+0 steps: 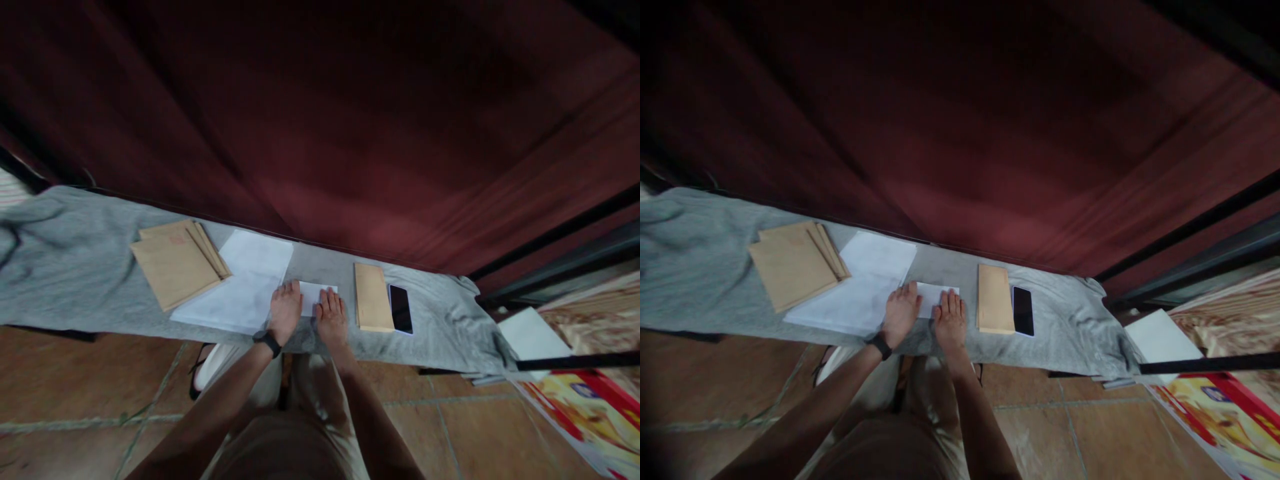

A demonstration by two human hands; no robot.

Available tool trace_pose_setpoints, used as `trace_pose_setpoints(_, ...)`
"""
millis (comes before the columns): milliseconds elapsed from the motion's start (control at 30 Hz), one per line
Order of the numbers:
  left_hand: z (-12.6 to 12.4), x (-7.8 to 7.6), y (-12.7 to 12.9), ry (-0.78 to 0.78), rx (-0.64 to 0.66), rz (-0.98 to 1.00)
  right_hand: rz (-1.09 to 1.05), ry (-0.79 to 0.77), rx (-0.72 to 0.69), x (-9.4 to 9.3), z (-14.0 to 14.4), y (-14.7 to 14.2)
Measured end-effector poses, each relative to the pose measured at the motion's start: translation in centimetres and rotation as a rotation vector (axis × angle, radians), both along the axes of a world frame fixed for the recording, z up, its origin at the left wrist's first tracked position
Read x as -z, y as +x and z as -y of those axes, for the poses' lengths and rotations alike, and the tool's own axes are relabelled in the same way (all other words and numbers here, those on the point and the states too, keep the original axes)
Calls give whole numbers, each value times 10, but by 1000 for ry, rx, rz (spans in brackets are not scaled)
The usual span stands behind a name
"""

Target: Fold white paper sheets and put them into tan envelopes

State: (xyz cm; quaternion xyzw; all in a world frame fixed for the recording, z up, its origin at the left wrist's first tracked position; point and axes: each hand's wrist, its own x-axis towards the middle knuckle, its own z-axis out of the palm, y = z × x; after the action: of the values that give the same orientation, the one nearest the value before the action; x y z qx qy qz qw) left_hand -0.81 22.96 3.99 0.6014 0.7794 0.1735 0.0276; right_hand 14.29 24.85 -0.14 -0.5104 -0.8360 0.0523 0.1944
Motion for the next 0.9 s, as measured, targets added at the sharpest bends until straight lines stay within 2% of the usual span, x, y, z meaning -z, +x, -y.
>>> trace_pose_setpoints(133, 3, 18, 19, 152, 250, 29, 8, 8, -1, 2, -1, 0)
trace_pose_setpoints(200, 6, 29, 23, 163, 303, 26, 14, 22, -3, 5, 0, 1)
trace_pose_setpoints(300, 8, 37, 23, 138, 320, 19, 10, 23, -5, 7, -1, 2)
trace_pose_setpoints(533, 7, 38, 20, 80, 335, -38, -90, -98, 71, -7, -16, -8)
trace_pose_setpoints(733, 4, 51, 18, 96, 377, -70, -147, -110, -108, -3, -18, -26)
trace_pose_setpoints(900, 3, 49, 20, 78, 342, -70, -48, -76, -68, 3, -18, -17)
